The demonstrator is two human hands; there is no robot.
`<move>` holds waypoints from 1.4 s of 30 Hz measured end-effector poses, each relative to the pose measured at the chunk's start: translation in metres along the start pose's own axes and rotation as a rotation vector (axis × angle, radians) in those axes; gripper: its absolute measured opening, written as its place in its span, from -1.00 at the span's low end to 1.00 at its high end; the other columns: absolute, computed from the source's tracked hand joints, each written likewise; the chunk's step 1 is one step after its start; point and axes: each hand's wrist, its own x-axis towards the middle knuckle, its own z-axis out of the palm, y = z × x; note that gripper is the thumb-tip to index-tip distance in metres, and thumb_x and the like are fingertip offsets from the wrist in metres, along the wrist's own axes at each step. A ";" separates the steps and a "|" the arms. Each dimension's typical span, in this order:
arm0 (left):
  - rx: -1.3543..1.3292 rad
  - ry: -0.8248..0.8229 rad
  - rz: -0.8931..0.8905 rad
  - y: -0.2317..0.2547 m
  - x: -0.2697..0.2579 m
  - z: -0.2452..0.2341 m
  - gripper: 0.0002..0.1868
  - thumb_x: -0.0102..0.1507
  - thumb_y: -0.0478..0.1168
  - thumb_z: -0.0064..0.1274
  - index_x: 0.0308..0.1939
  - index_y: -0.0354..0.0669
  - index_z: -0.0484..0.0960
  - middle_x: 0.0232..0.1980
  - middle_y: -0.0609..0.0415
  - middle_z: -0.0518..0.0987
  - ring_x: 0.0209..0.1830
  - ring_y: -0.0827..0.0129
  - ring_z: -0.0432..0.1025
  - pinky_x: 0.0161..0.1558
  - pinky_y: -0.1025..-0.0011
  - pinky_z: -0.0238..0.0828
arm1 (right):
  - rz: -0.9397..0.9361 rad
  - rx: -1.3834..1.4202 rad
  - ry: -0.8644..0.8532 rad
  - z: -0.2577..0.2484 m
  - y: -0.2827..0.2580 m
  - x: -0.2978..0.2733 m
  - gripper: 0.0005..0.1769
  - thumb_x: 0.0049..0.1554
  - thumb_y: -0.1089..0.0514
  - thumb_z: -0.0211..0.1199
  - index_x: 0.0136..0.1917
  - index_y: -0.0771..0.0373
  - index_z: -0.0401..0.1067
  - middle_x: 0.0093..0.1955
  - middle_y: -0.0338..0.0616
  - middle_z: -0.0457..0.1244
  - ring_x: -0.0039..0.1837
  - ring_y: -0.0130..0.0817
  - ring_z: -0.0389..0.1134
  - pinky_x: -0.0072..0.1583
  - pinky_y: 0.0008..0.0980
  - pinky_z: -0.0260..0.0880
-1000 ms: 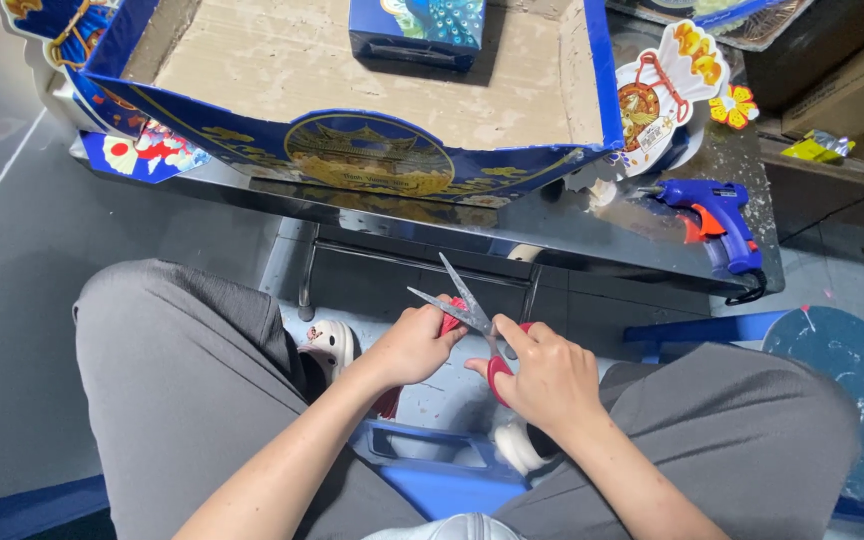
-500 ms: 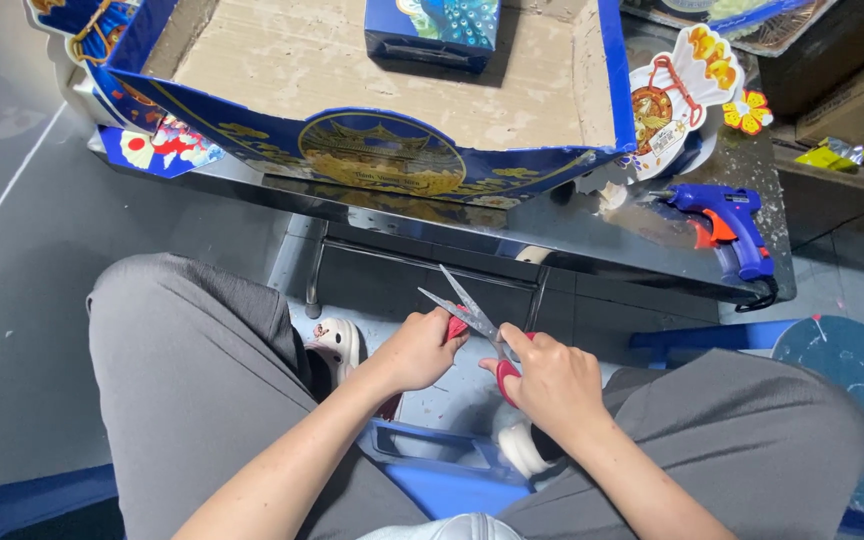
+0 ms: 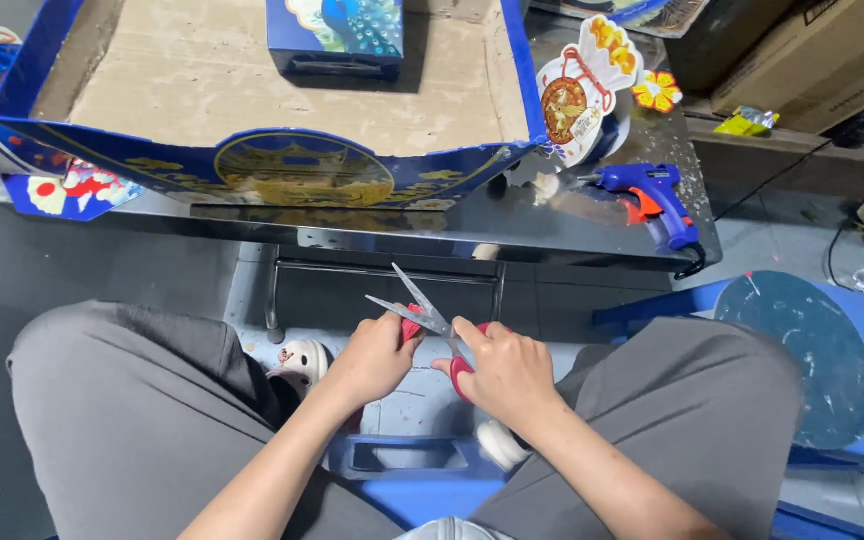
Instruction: A person decorates a gift box by trimming a red paper fan with scissors and attaching it inside the box using a hot glue gun.
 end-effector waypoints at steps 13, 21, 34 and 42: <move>0.062 0.007 -0.038 -0.007 -0.013 0.001 -0.65 0.33 -0.26 -0.07 0.15 -0.39 0.54 -0.02 -0.39 0.65 0.04 -0.19 0.59 -0.08 0.08 0.59 | -0.104 -0.079 -0.060 0.049 0.025 -0.001 -0.55 0.20 -0.08 0.22 0.32 0.05 0.46 -0.23 0.00 0.41 -0.25 -0.13 0.50 -0.16 -0.28 0.53; -0.201 -0.012 0.161 -0.011 -0.005 -0.004 -0.69 0.43 -0.05 -0.01 -0.33 -0.01 0.28 -0.51 0.15 0.34 -0.50 0.31 0.20 -0.33 0.33 0.11 | 0.352 0.166 -0.139 0.014 0.030 0.016 -0.62 0.10 -0.40 0.34 0.03 -0.22 0.46 -0.39 -0.14 0.36 -0.24 -0.03 0.40 -0.19 -0.13 0.36; -0.468 0.025 0.365 0.010 -0.038 -0.036 -0.30 0.23 0.38 -0.37 0.31 0.14 0.31 0.33 -0.04 0.47 0.28 0.28 0.36 0.23 0.28 0.13 | 0.408 0.437 -0.281 -0.065 0.032 0.008 -0.52 -0.11 -0.23 0.62 0.07 -0.17 0.66 -0.44 -0.38 0.21 -0.26 -0.46 0.07 -0.10 -0.55 0.09; -0.310 0.254 0.497 0.002 -0.028 -0.027 -0.71 0.37 0.05 -0.13 0.06 0.11 0.56 0.00 0.26 0.62 -0.05 0.36 0.32 0.02 0.37 0.23 | 0.148 0.623 -0.092 -0.043 0.041 0.004 -0.41 -0.18 -0.07 0.72 0.11 0.05 0.64 -0.37 -0.38 0.16 -0.28 -0.46 0.03 -0.14 -0.51 0.16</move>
